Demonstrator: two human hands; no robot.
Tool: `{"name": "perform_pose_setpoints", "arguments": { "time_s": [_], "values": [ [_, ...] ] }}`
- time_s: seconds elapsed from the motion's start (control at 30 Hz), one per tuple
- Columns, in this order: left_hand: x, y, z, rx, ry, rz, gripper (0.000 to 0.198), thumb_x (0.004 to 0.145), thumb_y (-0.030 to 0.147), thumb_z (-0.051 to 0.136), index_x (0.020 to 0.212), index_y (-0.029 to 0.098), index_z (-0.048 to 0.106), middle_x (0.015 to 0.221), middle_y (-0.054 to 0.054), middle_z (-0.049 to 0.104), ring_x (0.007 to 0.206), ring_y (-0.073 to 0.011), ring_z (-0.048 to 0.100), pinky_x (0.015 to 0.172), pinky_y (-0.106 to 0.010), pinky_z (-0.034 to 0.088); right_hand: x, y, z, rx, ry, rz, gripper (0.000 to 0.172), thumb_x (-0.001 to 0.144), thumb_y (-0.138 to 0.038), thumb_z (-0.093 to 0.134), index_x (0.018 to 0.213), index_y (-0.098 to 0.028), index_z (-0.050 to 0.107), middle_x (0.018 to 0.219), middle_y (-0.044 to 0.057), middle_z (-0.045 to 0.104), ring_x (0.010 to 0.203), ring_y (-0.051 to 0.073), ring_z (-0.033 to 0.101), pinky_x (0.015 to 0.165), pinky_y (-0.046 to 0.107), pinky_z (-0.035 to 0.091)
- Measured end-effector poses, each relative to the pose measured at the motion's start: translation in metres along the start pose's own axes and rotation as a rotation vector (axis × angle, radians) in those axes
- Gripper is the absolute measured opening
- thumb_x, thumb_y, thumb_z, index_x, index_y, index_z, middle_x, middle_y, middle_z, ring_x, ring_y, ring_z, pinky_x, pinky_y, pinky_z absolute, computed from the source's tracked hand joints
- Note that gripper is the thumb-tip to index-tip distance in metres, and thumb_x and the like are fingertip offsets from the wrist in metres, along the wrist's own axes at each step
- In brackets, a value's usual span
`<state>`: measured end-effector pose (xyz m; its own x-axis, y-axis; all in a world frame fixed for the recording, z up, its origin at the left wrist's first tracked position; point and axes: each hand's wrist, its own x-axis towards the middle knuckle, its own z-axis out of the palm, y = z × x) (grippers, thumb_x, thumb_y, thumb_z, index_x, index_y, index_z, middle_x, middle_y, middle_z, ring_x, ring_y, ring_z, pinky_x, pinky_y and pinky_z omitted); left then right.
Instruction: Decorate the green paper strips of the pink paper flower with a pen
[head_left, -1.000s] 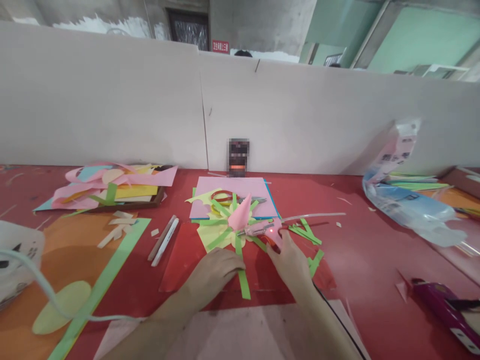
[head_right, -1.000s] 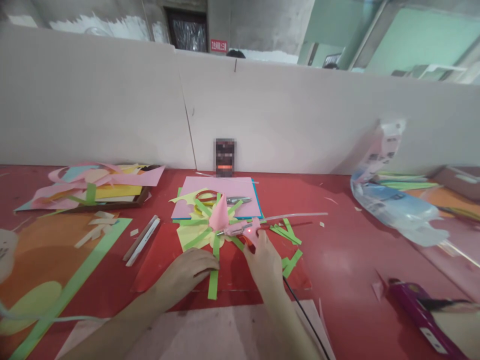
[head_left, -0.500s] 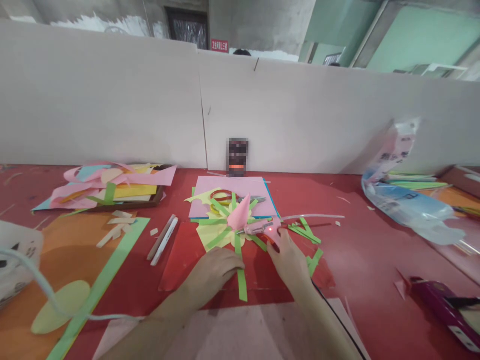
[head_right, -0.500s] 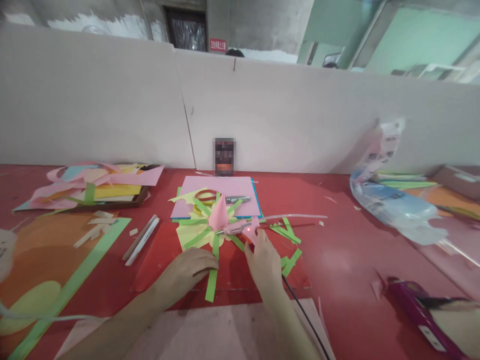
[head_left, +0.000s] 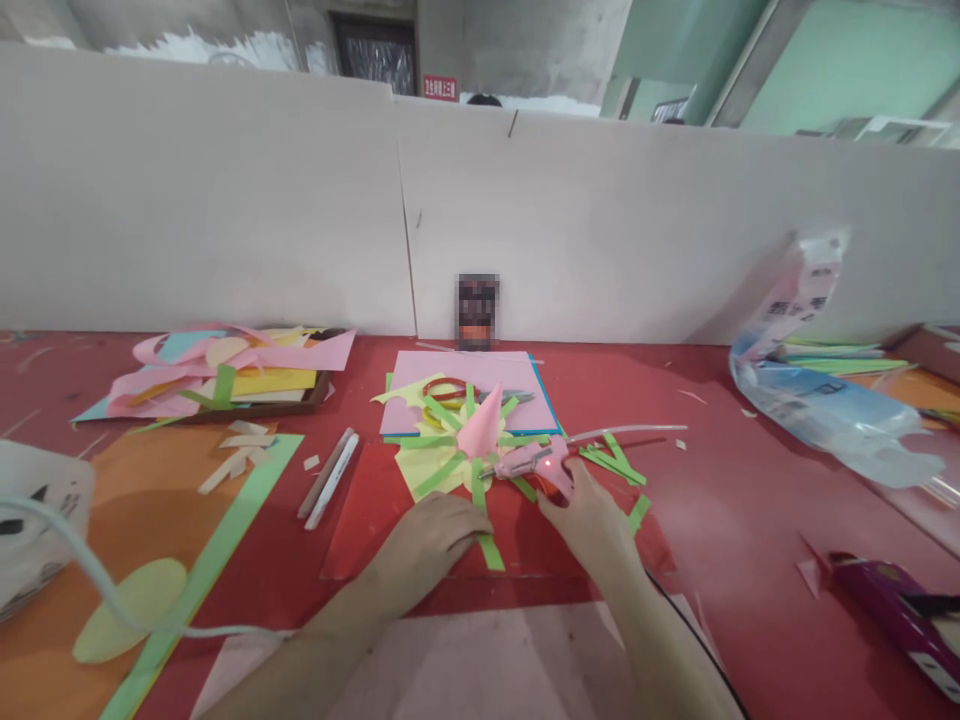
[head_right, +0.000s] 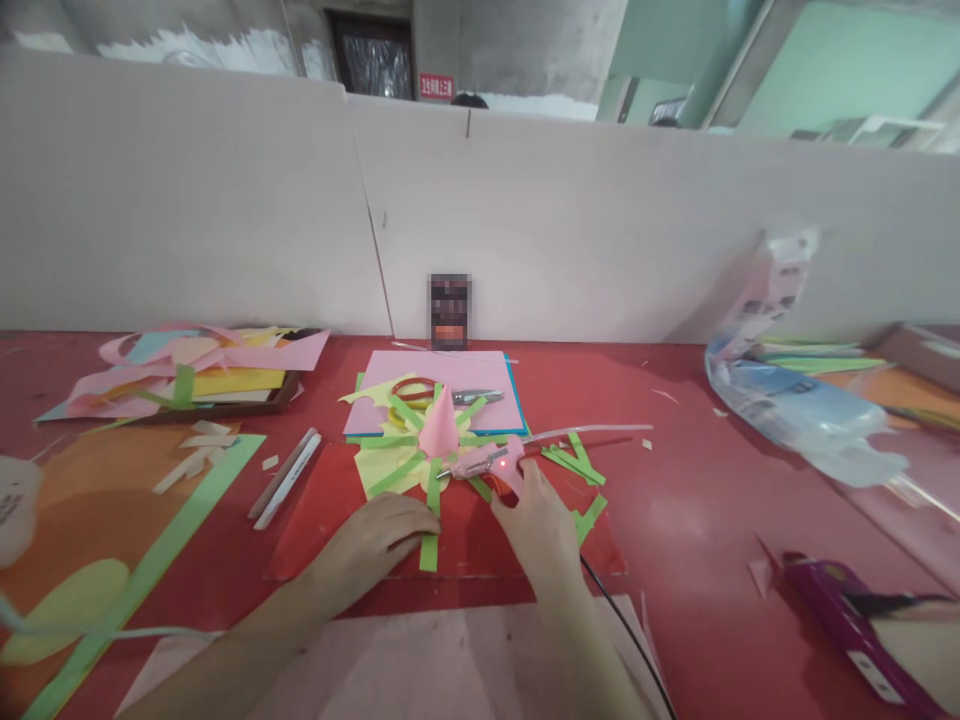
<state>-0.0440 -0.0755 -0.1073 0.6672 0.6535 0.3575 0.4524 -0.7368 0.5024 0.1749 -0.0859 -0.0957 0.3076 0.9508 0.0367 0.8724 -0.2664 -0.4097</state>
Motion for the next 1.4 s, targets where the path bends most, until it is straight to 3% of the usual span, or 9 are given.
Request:
{"name": "perform_pose_setpoints", "arguments": {
  "time_s": [0.3,0.47,0.63,0.8,1.03,1.3,1.4],
  "values": [
    [0.000,-0.002,0.002,0.008,0.004,0.005,0.018,0.090,0.017,0.044,0.095,0.022,0.061,0.095,0.001,0.067,0.092,-0.0140,0.059,0.083,-0.029,0.043,0.001,0.006,0.001,0.011,0.011,-0.039,0.045,0.076,-0.040,0.054,0.114,-0.017,0.047,0.112,0.012,0.061,0.097,0.028,0.060,0.071,0.032,0.043],
    [-0.001,-0.002,0.001,0.008,-0.006,0.003,0.019,0.090,0.016,0.045,0.096,0.023,0.061,0.096,0.001,0.067,0.094,-0.0136,0.059,0.085,-0.029,0.043,-0.002,0.002,0.001,-0.044,0.054,-0.078,0.041,0.077,-0.040,0.053,0.111,-0.017,0.048,0.109,0.012,0.062,0.093,0.027,0.061,0.067,0.031,0.044],
    [-0.001,-0.002,0.001,0.003,-0.005,-0.001,0.020,0.090,0.017,0.043,0.098,0.023,0.061,0.097,0.000,0.067,0.094,-0.0144,0.059,0.085,-0.030,0.044,-0.003,0.003,0.001,-0.071,0.175,-0.223,0.037,0.079,-0.041,0.052,0.107,-0.017,0.050,0.109,0.012,0.061,0.094,0.025,0.060,0.074,0.031,0.044],
    [0.000,-0.001,0.001,0.016,0.003,0.011,0.019,0.090,0.017,0.044,0.097,0.022,0.061,0.098,0.001,0.067,0.094,-0.0141,0.059,0.084,-0.029,0.044,-0.003,0.003,0.001,-0.063,0.157,-0.224,0.040,0.078,-0.045,0.053,0.106,-0.017,0.051,0.108,0.012,0.061,0.093,0.026,0.061,0.074,0.032,0.045],
    [-0.001,-0.001,0.001,0.013,0.010,0.010,0.019,0.090,0.014,0.044,0.097,0.022,0.061,0.098,0.001,0.067,0.094,-0.0132,0.058,0.085,-0.028,0.043,0.004,0.012,0.000,0.129,0.000,-0.066,0.046,0.073,-0.044,0.056,0.111,-0.018,0.050,0.107,0.010,0.062,0.096,0.026,0.060,0.073,0.032,0.044],
    [0.001,0.004,-0.005,-0.014,0.037,-0.009,0.018,0.090,0.017,0.045,0.098,0.022,0.060,0.096,0.000,0.066,0.092,-0.0146,0.058,0.084,-0.029,0.043,0.007,0.006,-0.012,0.272,0.158,0.136,0.059,0.069,-0.052,0.054,0.115,-0.015,0.049,0.108,0.012,0.060,0.091,0.025,0.058,0.075,0.032,0.043],
    [0.001,0.004,-0.005,0.034,0.054,-0.110,0.016,0.089,0.021,0.047,0.097,0.023,0.060,0.097,0.001,0.066,0.092,-0.0154,0.058,0.085,-0.030,0.043,0.006,0.005,-0.015,0.299,0.199,0.147,0.055,0.068,-0.052,0.054,0.110,-0.017,0.053,0.101,0.010,0.062,0.079,0.022,0.059,0.071,0.031,0.043]
  ]
}}
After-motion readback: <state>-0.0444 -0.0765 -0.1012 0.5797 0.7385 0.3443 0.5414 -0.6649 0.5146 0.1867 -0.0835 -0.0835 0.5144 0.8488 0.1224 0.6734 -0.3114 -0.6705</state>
